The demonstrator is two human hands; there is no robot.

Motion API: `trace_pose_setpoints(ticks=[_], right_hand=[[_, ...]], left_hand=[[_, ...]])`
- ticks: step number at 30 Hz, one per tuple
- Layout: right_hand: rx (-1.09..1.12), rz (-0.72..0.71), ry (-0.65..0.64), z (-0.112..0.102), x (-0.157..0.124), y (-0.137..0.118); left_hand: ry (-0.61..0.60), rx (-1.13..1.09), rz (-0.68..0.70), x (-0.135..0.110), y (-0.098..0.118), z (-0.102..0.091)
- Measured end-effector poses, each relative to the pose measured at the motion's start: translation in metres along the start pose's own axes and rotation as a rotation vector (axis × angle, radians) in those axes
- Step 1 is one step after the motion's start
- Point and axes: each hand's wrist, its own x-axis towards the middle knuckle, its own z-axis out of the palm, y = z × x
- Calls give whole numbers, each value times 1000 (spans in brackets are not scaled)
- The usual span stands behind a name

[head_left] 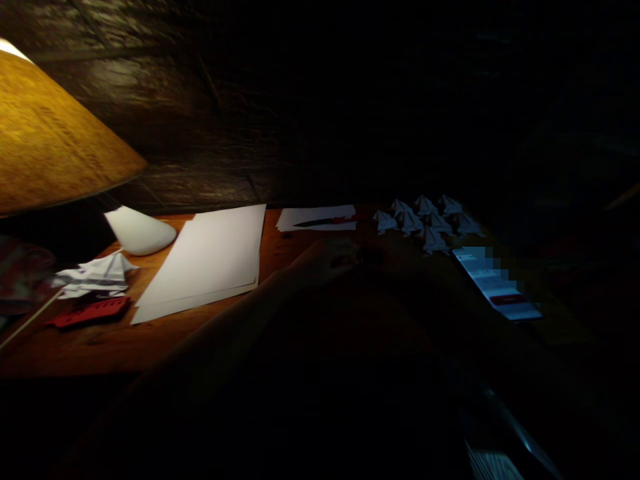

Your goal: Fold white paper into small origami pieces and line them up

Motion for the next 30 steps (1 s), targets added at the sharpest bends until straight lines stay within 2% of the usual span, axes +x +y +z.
trace_pose_setpoints(ticks=[5, 14, 23, 30], right_hand=[[-51, 25, 19, 0, -1, -1], [26, -25, -13, 1, 1, 2], [-85, 82, 32, -1, -1, -11], [-105, 101, 14, -4, -1, -19]], left_hand=[[-9, -6, -24, 0, 1, 0], [-8, 7, 0, 1, 2, 0], [-11, 45, 17, 1, 6, -2], [-20, 37, 12, 1, 2, -1]])
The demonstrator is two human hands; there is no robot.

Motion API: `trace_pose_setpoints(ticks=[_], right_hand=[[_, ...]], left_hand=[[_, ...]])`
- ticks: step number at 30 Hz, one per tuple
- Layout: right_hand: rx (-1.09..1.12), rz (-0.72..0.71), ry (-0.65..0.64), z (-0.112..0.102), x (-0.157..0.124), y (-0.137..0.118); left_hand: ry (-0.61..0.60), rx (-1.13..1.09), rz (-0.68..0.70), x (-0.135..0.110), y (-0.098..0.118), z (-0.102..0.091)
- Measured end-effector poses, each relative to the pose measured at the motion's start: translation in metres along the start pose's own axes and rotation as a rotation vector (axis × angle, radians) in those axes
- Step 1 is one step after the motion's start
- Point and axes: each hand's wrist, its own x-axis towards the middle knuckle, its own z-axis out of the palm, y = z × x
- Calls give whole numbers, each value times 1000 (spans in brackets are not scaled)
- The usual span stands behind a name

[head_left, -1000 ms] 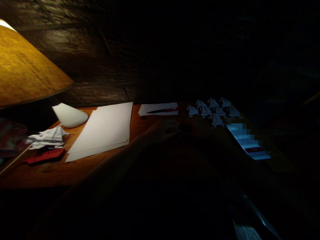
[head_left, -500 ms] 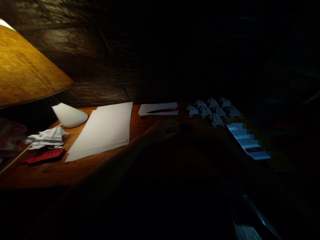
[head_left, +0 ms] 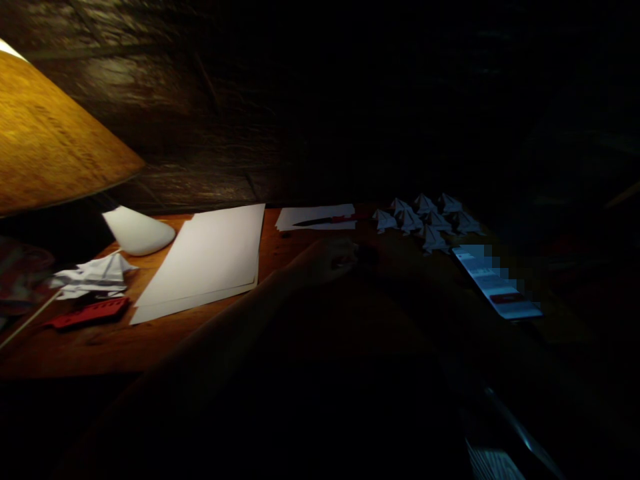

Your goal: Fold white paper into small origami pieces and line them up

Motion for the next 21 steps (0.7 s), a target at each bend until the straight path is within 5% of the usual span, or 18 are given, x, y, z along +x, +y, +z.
trace_pose_setpoints(ticks=[21], right_hand=[[51, -12, 20, 1, 0, 5]], left_hand=[[-52, -5, -26, 0, 2, 0]])
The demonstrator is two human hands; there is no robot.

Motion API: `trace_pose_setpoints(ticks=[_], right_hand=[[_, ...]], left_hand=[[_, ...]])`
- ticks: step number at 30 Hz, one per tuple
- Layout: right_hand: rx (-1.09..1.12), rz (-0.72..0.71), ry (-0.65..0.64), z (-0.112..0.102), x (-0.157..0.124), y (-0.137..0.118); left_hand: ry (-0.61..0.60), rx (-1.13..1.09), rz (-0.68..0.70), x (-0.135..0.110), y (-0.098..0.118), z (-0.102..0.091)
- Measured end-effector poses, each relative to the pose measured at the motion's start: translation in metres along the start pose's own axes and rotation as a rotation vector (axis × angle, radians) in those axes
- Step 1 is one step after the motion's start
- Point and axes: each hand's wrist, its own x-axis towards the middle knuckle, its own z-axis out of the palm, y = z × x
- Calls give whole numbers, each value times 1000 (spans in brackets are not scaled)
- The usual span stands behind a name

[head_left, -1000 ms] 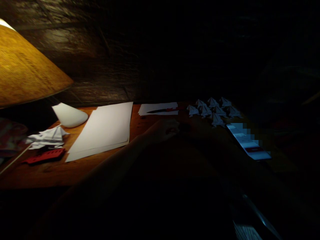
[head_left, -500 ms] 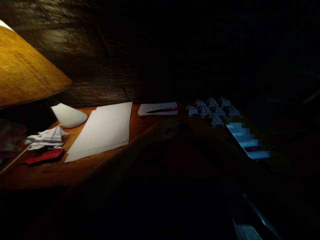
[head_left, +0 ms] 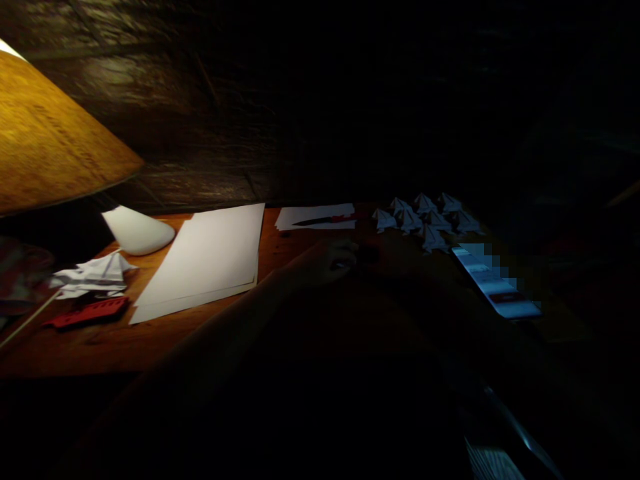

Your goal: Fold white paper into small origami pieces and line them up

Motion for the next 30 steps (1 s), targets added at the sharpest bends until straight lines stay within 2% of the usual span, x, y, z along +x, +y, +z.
trace_pose_setpoints(ticks=[5, 12, 15, 21, 30], right_hand=[[-6, 7, 2, 3, 3, 4], [18, 13, -15, 3, 3, 6], [7, -11, -14, 3, 2, 7], [153, -58, -49, 6, 3, 9], [157, -51, -30, 6, 4, 9]], left_hand=[[-24, 40, 38, -1, 1, 0], [-36, 98, -3, -3, 8, 0], [7, 32, -43, -3, 6, 4], [210, -177, -202, 3, -7, 15], [190, -175, -227, 6, -6, 16]])
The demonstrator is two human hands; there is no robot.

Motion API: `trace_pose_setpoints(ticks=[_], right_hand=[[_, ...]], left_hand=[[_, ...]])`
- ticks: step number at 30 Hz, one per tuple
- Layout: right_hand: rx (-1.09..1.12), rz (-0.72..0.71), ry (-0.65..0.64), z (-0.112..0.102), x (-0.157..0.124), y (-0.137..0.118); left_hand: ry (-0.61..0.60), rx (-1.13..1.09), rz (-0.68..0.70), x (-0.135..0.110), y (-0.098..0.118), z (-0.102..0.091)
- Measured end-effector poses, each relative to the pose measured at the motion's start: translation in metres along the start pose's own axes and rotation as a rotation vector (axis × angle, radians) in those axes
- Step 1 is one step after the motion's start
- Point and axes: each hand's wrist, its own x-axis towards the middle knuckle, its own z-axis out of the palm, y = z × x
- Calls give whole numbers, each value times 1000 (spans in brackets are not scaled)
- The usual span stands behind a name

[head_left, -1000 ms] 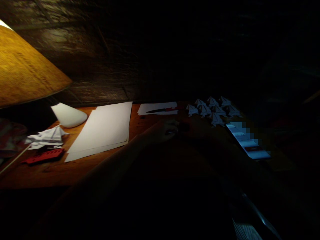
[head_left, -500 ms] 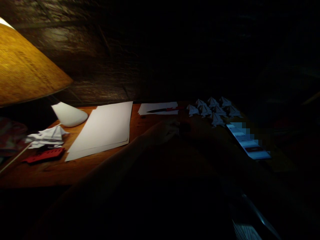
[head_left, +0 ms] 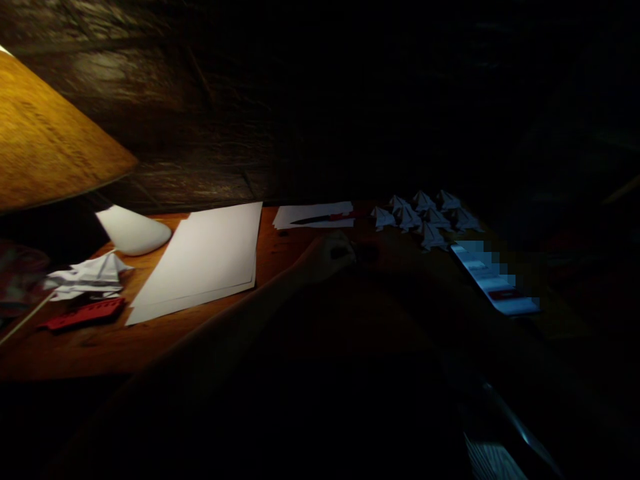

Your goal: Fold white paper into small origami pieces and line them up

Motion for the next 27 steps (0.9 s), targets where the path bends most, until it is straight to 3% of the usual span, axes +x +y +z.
trace_pose_setpoints(ticks=[9, 20, 27], right_hand=[[53, -54, -18, 1, 2, 2], [171, 2, -43, 1, 6, 22], [-11, 15, -12, 1, 4, 11]], left_hand=[[-48, 7, -112, 6, 3, 2], [-1, 12, -88, 3, -4, 5], [30, 10, -71, 3, -1, 7]])
